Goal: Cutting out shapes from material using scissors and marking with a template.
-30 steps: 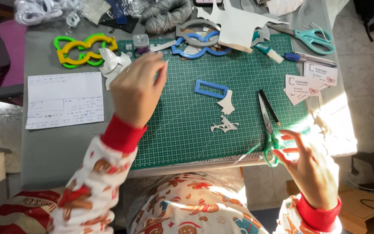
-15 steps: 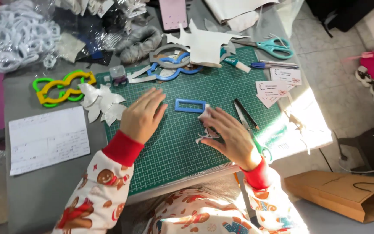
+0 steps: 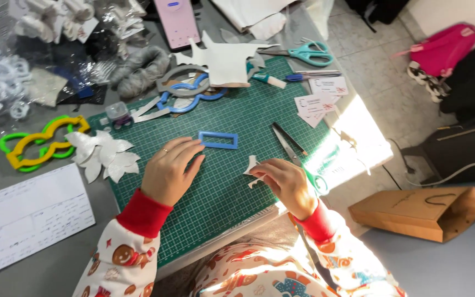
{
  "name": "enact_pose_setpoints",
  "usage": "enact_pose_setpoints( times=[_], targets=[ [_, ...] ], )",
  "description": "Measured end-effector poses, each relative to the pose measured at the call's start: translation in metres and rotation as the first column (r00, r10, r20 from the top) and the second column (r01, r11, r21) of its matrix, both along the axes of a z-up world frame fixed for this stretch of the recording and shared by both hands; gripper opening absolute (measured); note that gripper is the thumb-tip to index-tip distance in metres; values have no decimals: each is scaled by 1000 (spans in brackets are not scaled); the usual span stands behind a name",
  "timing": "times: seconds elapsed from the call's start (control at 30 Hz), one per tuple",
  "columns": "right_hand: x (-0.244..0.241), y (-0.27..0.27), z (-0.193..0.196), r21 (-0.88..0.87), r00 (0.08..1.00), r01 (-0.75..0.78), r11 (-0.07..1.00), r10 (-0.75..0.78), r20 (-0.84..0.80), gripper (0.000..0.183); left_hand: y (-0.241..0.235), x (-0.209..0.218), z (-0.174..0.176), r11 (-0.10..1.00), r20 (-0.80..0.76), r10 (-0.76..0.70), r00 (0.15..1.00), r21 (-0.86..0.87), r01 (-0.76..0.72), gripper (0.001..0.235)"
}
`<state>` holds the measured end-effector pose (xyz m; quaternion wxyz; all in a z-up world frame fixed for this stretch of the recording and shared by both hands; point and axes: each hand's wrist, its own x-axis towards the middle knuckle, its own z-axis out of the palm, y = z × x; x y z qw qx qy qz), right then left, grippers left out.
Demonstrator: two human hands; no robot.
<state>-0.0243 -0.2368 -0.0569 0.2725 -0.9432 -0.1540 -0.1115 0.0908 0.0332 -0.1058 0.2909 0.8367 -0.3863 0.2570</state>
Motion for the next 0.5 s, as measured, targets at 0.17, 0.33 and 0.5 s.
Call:
enact_pose_setpoints(
  times=[0.17,0.33,0.5],
  targets=[
    [1,-66,15,395,964,266,880,-252,-88,23,0,-2,-7,1000,-21,26,999,6,-26,20],
    [-1,-178,15,-14,820,532,847,-511,255,16,-3,0,-12,1000,18,3,1000,19,-3,19],
    [-12,-199,11,-299,859,462,835,-505,-85,32,-2,-1,-8,1000,20,7,1000,6,-7,18]
  ],
)
